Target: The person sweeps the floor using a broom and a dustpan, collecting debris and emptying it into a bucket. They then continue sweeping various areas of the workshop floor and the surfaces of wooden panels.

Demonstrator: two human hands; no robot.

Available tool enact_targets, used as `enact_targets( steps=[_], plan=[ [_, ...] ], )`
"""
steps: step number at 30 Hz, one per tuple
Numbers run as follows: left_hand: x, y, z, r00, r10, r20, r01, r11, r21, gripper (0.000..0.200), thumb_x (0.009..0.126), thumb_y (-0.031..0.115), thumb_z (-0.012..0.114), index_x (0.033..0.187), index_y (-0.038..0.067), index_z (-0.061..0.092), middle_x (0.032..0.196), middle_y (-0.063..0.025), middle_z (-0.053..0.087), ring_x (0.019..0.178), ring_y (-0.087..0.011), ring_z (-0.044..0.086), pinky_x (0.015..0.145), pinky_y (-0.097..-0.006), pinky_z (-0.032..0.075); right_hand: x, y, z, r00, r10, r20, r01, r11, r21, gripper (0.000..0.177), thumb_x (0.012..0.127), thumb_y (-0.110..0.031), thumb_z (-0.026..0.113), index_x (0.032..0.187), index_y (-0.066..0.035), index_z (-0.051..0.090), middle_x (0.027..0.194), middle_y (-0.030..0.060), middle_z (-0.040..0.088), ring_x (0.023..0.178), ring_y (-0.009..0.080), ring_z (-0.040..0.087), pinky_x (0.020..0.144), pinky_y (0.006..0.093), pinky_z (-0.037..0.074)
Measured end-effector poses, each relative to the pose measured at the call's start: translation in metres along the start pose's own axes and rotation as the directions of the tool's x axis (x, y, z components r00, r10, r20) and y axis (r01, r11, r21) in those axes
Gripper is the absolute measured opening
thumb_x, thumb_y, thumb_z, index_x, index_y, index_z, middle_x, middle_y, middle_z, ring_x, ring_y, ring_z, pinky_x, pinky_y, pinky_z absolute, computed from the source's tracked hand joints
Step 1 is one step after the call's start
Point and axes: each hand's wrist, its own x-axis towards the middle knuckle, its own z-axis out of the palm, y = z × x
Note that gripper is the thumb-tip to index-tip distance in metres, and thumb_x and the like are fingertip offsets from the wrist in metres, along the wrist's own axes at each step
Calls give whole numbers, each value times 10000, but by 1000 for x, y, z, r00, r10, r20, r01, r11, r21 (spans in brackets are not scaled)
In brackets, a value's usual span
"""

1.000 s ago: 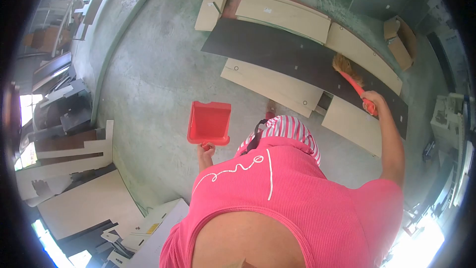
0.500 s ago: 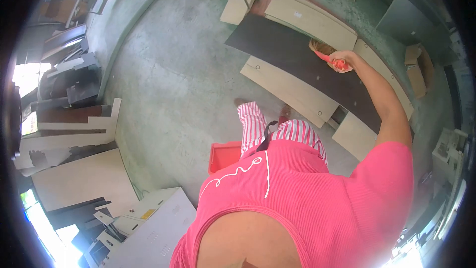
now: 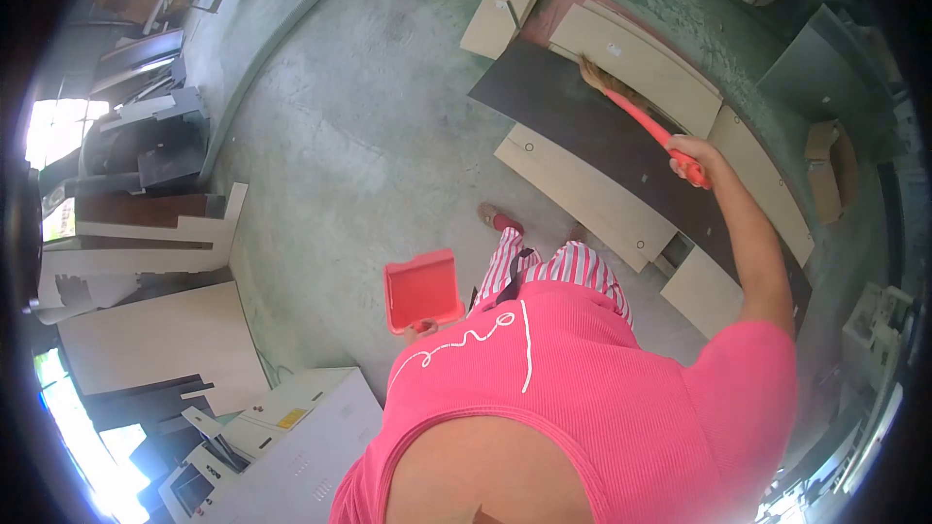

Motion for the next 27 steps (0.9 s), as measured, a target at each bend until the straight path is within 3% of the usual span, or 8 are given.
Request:
enact_targets(
  steps=[3,4,5,6,8,11,14,27],
  plan=[
    [23,13,12,998,59,-24,-59,998,10,119,661,128,459,763,73,433,657,-70,453,557,-183,466,471,-269,412,39,-14,24,987,146,61,-138,984,-116,202,739,-244,495,843,-138,358,492,55,449,348,131,424,280,257,354],
    [51,23,-4,946,264,187,-317,867,383,108,649,87,476,743,52,438,637,-50,427,561,-171,447,505,-276,415,60,-18,31,988,140,69,-131,984,-117,202,739,-244,495,843,-138,358,492,55,449,348,131,424,280,257,354],
    [64,32,-13,827,350,440,-562,540,626,101,637,46,492,724,32,443,616,-30,401,564,-159,429,540,-282,417,83,-18,40,991,112,78,-103,989,-108,209,732,-253,489,844,-135,356,493,61,459,347,138,432,273,269,350],
    [52,32,-5,824,357,440,-566,534,628,101,637,46,492,724,32,443,616,-30,401,564,-159,429,540,-282,417,95,-16,47,993,86,86,-78,992,-96,217,725,-261,482,845,-133,354,495,67,469,346,144,440,266,281,346],
    [-1,12,42,966,167,196,-200,965,167,118,648,67,483,743,37,419,607,-33,392,558,-162,418,518,-278,415,74,-26,57,996,11,92,-2,996,-92,189,711,-237,490,762,-96,375,462,62,441,336,151,430,271,296,342],
    [20,27,38,995,-3,-104,-1,999,-38,159,658,115,481,758,42,381,633,-54,391,557,-164,405,497,-282,412,40,-52,49,997,26,67,-14,985,-172,178,697,-196,504,755,-62,403,430,59,413,324,144,412,273,286,337],
    [35,37,19,966,-126,-226,106,989,-99,171,651,128,480,742,46,360,644,-63,390,550,-165,396,485,-289,411,55,-44,20,997,70,31,-70,997,13,256,723,-254,477,895,-93,376,440,74,434,323,141,421,258,236,326],
    [28,39,-9,863,-220,-455,108,960,-259,133,662,119,482,703,42,382,584,-55,385,533,-180,414,474,-283,406,26,-62,99,974,-96,206,113,991,-74,225,750,-221,464,901,-97,354,502,64,444,336,114,412,293,235,356]
  ],
)
